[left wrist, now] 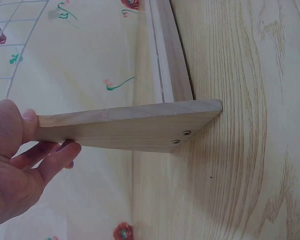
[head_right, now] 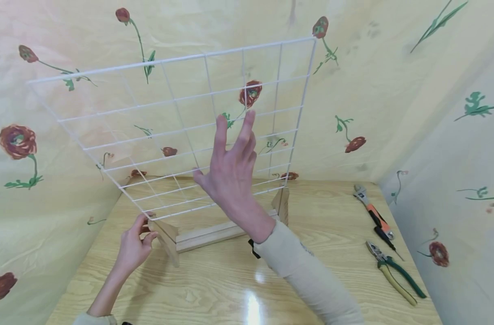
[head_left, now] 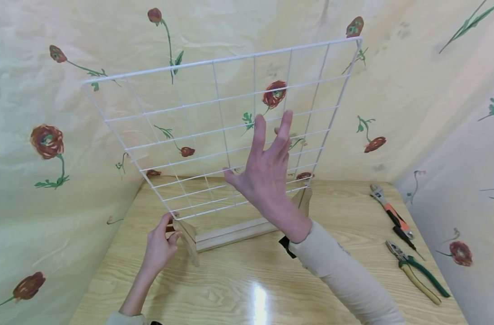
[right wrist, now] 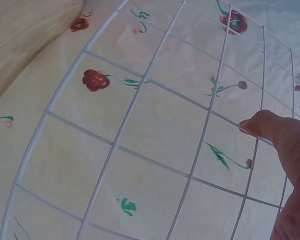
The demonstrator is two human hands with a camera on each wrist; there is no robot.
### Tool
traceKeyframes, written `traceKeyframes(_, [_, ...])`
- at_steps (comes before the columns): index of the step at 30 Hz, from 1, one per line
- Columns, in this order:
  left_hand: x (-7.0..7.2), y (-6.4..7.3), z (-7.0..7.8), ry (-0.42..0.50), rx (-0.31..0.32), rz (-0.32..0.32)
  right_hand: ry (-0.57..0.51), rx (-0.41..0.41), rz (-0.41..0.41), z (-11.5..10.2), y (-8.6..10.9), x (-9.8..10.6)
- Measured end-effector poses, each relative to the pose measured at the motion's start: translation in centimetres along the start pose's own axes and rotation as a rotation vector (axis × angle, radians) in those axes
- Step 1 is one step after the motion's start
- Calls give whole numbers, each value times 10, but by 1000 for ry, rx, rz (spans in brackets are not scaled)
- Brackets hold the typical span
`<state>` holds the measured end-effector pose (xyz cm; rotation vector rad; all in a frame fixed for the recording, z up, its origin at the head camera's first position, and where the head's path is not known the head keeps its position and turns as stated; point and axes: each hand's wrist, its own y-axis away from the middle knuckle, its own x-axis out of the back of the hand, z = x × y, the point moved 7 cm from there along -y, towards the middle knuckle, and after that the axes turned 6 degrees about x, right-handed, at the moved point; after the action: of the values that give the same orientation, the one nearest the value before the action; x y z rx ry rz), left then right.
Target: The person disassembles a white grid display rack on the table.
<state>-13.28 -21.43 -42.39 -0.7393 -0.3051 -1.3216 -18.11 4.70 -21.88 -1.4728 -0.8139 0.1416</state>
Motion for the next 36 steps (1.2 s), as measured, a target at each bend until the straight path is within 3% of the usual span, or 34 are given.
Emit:
traceKeyframes(9, [0,0,1,4,6,-5,-3,-51,-39,2,-7,14])
traceKeyframes(16, [-2,1,-2,-17,-7,-22,-35,-127,-108,15,4,21])
traceKeyframes(22, [-4,0,-4,2,-39,-29,-32,-145,-99,31,19,31])
traceKeyframes(30, [-11,1,-6,205,-83,-112,-23,-191,-133,57,49,42])
traceKeyframes(36, [-17,2,-11,269,-103,-137,-1,-212,-160,73,70,47])
